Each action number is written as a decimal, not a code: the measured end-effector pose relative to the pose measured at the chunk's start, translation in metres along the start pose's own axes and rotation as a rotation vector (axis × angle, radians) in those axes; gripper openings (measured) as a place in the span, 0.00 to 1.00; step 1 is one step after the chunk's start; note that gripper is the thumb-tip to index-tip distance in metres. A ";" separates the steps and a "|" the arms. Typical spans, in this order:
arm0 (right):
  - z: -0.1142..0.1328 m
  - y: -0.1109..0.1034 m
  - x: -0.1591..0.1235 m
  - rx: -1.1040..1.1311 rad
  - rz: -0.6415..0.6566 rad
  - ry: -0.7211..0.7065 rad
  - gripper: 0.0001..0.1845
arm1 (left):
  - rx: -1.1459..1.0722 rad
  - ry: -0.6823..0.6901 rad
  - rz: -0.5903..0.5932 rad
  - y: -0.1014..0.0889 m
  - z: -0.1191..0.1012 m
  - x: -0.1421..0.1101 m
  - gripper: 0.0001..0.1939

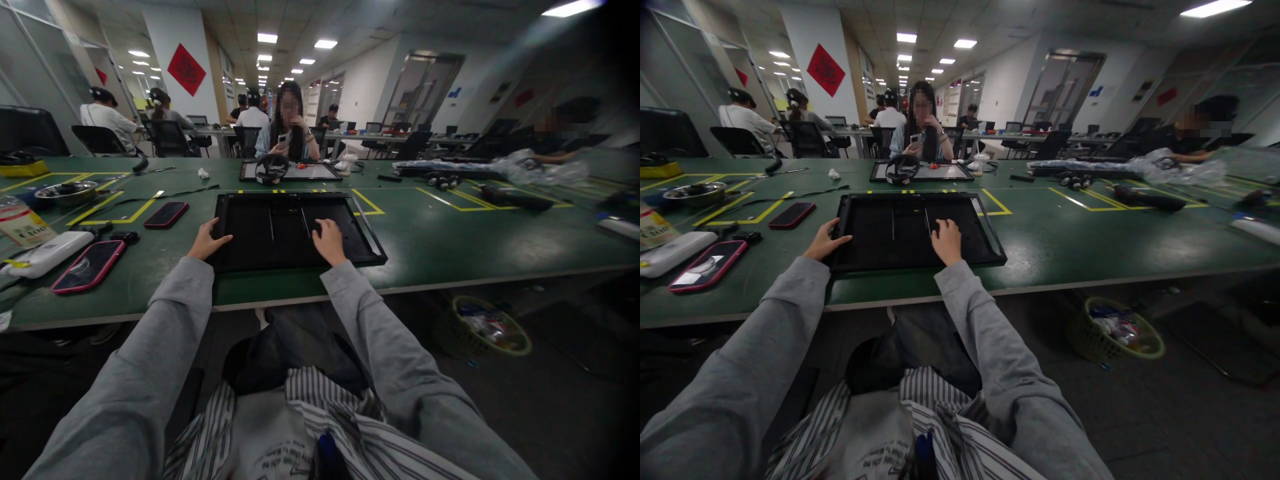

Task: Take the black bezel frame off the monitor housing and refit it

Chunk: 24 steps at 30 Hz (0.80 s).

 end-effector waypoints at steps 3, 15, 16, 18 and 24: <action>-0.078 -0.041 -0.004 -0.162 -0.184 0.194 0.27 | 0.237 0.081 -0.071 -0.004 -0.010 -0.009 0.30; -0.163 -0.059 0.000 0.068 -0.170 0.244 0.24 | 0.276 0.342 -0.162 -0.012 -0.042 -0.019 0.14; -0.160 -0.059 0.003 0.075 -0.193 0.226 0.23 | 0.252 0.354 -0.172 -0.013 -0.044 -0.020 0.14; -0.154 -0.058 0.010 0.068 -0.231 0.195 0.24 | 0.216 0.360 -0.222 -0.019 -0.048 -0.022 0.15; -0.140 -0.052 0.022 0.026 -0.305 0.146 0.26 | 0.201 0.289 -0.279 -0.028 -0.050 -0.023 0.18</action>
Point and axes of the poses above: each hand's wrist, its own x-axis towards the middle knuckle, its own y-axis out of the palm, z = x × y, the point moved 4 cm from there along x, towards the middle knuckle, and after that the axes turned 1 degree about -z, right-handed, at the moved point
